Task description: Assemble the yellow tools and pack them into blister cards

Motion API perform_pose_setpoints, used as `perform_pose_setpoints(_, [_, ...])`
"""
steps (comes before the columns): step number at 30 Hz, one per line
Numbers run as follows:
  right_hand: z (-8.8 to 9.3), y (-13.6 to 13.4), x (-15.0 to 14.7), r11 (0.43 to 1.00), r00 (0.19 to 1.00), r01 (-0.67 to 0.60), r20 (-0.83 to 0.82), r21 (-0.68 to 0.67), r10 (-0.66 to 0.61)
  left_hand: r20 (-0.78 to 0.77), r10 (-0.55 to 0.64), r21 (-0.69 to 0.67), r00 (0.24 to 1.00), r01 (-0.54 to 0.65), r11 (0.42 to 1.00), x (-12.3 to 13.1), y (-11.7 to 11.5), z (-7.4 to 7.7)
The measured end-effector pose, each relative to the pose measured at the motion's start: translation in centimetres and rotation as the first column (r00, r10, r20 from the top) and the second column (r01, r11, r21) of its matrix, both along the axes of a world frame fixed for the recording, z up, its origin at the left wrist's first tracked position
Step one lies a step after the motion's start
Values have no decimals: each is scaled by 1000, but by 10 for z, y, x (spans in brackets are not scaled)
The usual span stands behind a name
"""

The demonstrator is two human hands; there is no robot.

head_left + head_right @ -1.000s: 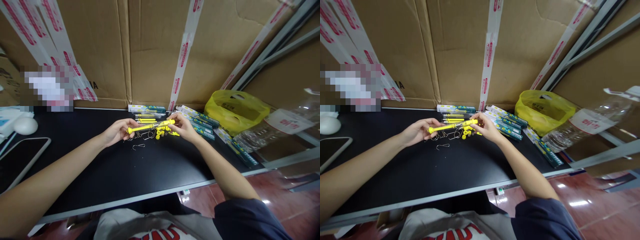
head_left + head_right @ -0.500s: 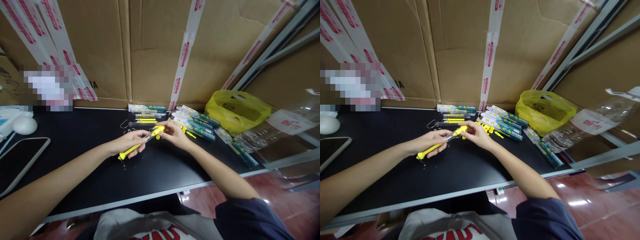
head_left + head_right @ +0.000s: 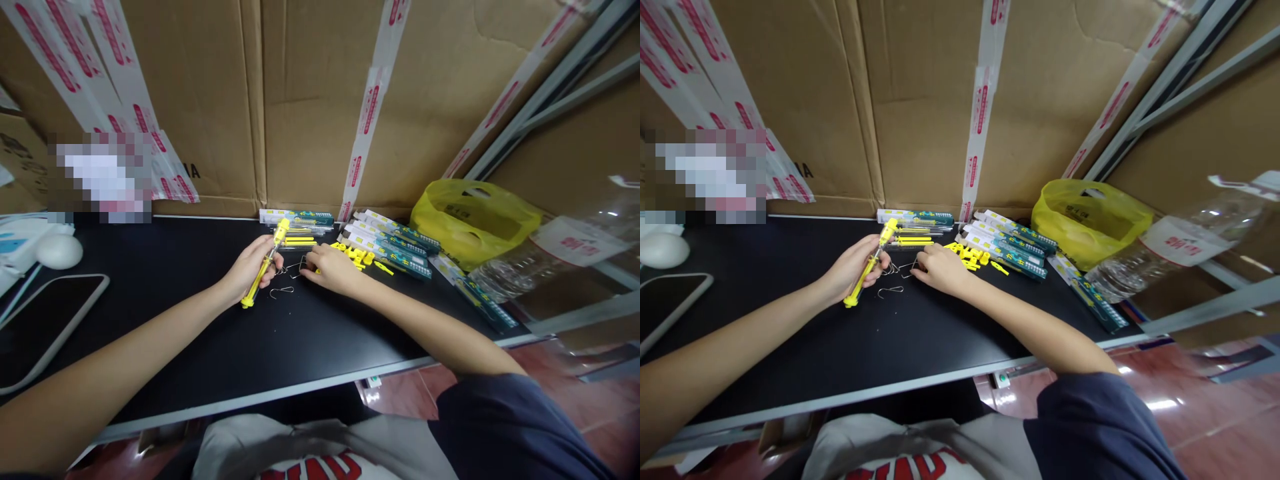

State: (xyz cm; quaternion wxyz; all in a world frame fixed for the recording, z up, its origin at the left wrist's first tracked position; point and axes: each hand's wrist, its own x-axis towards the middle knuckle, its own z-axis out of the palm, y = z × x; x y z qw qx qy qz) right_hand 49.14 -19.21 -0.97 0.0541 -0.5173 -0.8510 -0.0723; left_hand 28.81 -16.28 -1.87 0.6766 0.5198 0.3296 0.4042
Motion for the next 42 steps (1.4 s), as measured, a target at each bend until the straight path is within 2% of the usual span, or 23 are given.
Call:
perform_pose_setpoints(3, [5,7,-17,992,993,105,65,-64,-101,-34,15,25,999,-14,1000,3,-5,0])
perform_pose_setpoints(7, [9,14,-28,954,970,237,101,-184,-221,-25,-6,1,1000,6,1000,5,-8,-1])
perform_pose_setpoints(15, [25,14,-10,936,955,298,43,-186,-295,-47,1,-29,999,-2,1000,6,-11,-2])
perform_pose_setpoints(19, [32,9,9,960,948,199,-209,-195,-239,-70,-8,-63,997,4,998,7,-14,-2])
perform_pose_setpoints(22, [28,3,22,974,899,70,-410,-214,-155,-78,-36,-79,996,29,996,7,-14,-6])
perform_pose_setpoints(25, [20,-4,28,989,823,-35,-566,-146,-55,-89,-70,-89,994,62,994,7,-14,-9])
perform_pose_setpoints(27, [15,-9,28,996,794,-43,-608,-78,-13,-104,-83,-97,991,73,993,8,-15,-9])
perform_pose_setpoints(30, [10,-15,25,1000,792,-15,-610,24,26,-128,-105,-112,986,91,990,8,-17,-8])
perform_pose_setpoints(36, [1,-19,19,966,884,-28,-446,256,144,-167,-219,-172,961,191,966,9,-23,-9])
perform_pose_setpoints(42, [-1,-20,19,965,921,-6,-375,262,107,-182,-252,-186,950,218,958,11,-27,-8])
